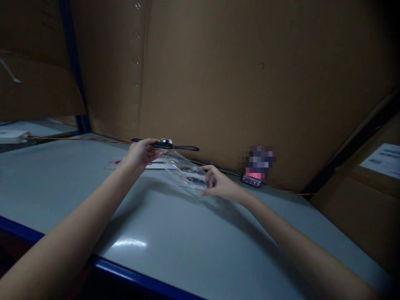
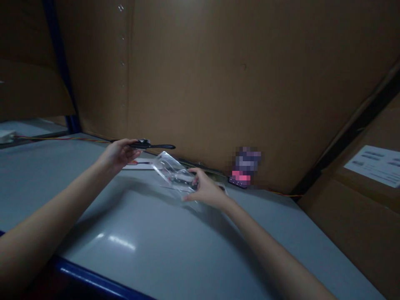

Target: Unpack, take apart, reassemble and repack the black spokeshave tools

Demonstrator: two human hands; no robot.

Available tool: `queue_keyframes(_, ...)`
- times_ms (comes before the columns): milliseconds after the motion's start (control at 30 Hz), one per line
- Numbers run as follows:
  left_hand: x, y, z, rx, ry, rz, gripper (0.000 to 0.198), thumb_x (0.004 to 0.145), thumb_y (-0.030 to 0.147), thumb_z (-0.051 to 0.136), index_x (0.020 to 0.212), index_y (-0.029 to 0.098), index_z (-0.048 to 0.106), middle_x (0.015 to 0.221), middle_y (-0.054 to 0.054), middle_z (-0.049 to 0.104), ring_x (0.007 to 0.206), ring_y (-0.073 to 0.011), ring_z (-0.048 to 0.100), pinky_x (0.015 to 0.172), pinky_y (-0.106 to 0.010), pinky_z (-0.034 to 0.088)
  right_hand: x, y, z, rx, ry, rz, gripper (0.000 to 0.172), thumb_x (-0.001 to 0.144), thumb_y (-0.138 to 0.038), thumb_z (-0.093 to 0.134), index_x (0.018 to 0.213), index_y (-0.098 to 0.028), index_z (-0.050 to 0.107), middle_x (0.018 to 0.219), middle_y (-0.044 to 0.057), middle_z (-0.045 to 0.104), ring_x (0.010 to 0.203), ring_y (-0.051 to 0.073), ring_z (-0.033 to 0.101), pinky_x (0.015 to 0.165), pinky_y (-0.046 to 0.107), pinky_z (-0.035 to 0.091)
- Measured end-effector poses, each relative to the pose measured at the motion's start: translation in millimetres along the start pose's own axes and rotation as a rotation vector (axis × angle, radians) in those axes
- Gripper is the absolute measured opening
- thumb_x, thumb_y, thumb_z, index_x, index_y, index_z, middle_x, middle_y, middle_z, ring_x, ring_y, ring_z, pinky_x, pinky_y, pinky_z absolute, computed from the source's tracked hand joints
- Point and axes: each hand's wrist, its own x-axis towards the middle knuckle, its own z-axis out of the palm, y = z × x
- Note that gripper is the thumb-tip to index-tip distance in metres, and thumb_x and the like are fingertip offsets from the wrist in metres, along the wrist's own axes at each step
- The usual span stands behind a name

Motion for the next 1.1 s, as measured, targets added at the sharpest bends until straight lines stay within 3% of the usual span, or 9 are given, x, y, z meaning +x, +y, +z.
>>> queue_keyframes(167, -4.2, -6.4, 3.2, 0.15, -0.1, 0.032, 0.01, 0.066, 0.011, 0.063, 0.075, 0.007, 0.061, 0.066, -0.01, 0.067, 0.051, -0.0173, 0.064, 0.05, -0.026, 0.056, 63.1, -33.4, 21.1, -0.185, -0.085, -0.274, 0.066, 0.062, -0.038, 0.071, 0.122, -0.024, 0.049, 0.101, 0.003, 0.06, 0.088, 0.019, 0.056, 0.073, 0.029, 0.043)
queue_keyframes(400, -7.2, -10.5, 2.6, 0.229, -0.154, 0.039, 0.017, 0.068, 0.012, 0.063, 0.084, 0.01, 0.058, 0.071, -0.009, 0.068, 0.05, -0.0178, 0.065, 0.052, -0.029, 0.057, 113.9, -43.5, 42.7, -0.265, 0.046, -0.314, 0.041, 0.074, -0.044, 0.061, 0.113, -0.03, 0.058, 0.119, 0.002, 0.059, 0.117, 0.024, 0.045, 0.098, 0.04, 0.029)
queue_keyframes(500, -8.7, -10.5, 3.3, 0.254, -0.14, 0.057, 0.017, 0.068, 0.013, 0.064, 0.084, 0.011, 0.057, 0.069, -0.008, 0.067, 0.047, -0.0179, 0.064, 0.052, -0.032, 0.056, 115.1, -39.3, 38.1, -0.233, 0.168, -0.309, 0.033, 0.082, -0.042, 0.051, 0.111, -0.028, 0.058, 0.12, 0.003, 0.058, 0.118, 0.023, 0.045, 0.101, 0.042, 0.026)
queue_keyframes(600, -11.2, -9.6, 4.2, 0.263, -0.162, 0.067, 0.018, 0.067, 0.013, 0.065, 0.083, 0.011, 0.057, 0.067, -0.007, 0.066, 0.046, -0.0178, 0.063, 0.052, -0.034, 0.056, 106.9, -33.1, 25.4, -0.178, 0.274, -0.255, 0.041, 0.092, -0.043, 0.028, 0.113, -0.021, 0.056, 0.114, 0.008, 0.061, 0.105, 0.019, 0.054, 0.089, 0.038, 0.039)
queue_keyframes(667, -13.4, -8.7, 5.0, 0.272, -0.179, 0.072, 0.017, 0.067, 0.012, 0.065, 0.081, 0.012, 0.056, 0.066, -0.006, 0.066, 0.046, -0.0182, 0.063, 0.052, -0.035, 0.056, 95.2, -27.4, 16.9, -0.155, 0.279, -0.225, 0.052, 0.093, -0.043, 0.014, 0.112, -0.017, 0.055, 0.101, 0.01, 0.065, 0.091, 0.017, 0.06, 0.077, 0.033, 0.046)
queue_keyframes(767, -17.0, -7.3, 6.6, 0.304, -0.171, 0.095, 0.015, 0.068, 0.011, 0.063, 0.081, 0.012, 0.055, 0.065, -0.005, 0.064, 0.045, -0.0177, 0.062, 0.051, -0.036, 0.055, 72.4, -19.3, 11.4, -0.168, 0.227, -0.201, 0.047, 0.09, -0.048, 0.027, 0.098, -0.019, 0.063, 0.083, 0.006, 0.068, 0.079, 0.018, 0.062, 0.069, 0.031, 0.048)
queue_keyframes(867, -19.5, -6.2, 8.1, 0.316, -0.152, 0.13, 0.015, 0.068, 0.011, 0.061, 0.081, 0.012, 0.055, 0.064, -0.004, 0.064, 0.046, -0.0172, 0.062, 0.052, -0.036, 0.055, 55.4, -15.5, 18.6, -0.311, 0.107, -0.266, 0.029, 0.08, -0.045, 0.052, 0.1, -0.028, 0.065, 0.104, 0.003, 0.066, 0.099, 0.022, 0.058, 0.084, 0.038, 0.043)
queue_keyframes(933, -20.0, -6.0, 8.3, 0.317, -0.149, 0.14, 0.015, 0.068, 0.011, 0.061, 0.082, 0.012, 0.056, 0.064, -0.004, 0.064, 0.046, -0.0175, 0.062, 0.052, -0.036, 0.055, 52.9, -15.6, 29.0, -0.468, 0.026, -0.349, 0.037, 0.077, -0.043, 0.058, 0.112, -0.033, 0.059, 0.125, 0.001, 0.056, 0.116, 0.024, 0.047, 0.096, 0.044, 0.034)
queue_keyframes(1100, -17.9, -7.4, 5.9, 0.297, -0.156, 0.132, 0.016, 0.067, 0.012, 0.062, 0.082, 0.011, 0.056, 0.065, -0.005, 0.064, 0.046, -0.0181, 0.062, 0.053, -0.036, 0.055, 74.9, -21.1, 58.3, -0.586, 0.117, -0.304, 0.037, 0.085, -0.039, 0.049, 0.12, -0.032, 0.052, 0.133, 0.001, 0.048, 0.131, 0.021, 0.029, 0.106, 0.05, 0.012)
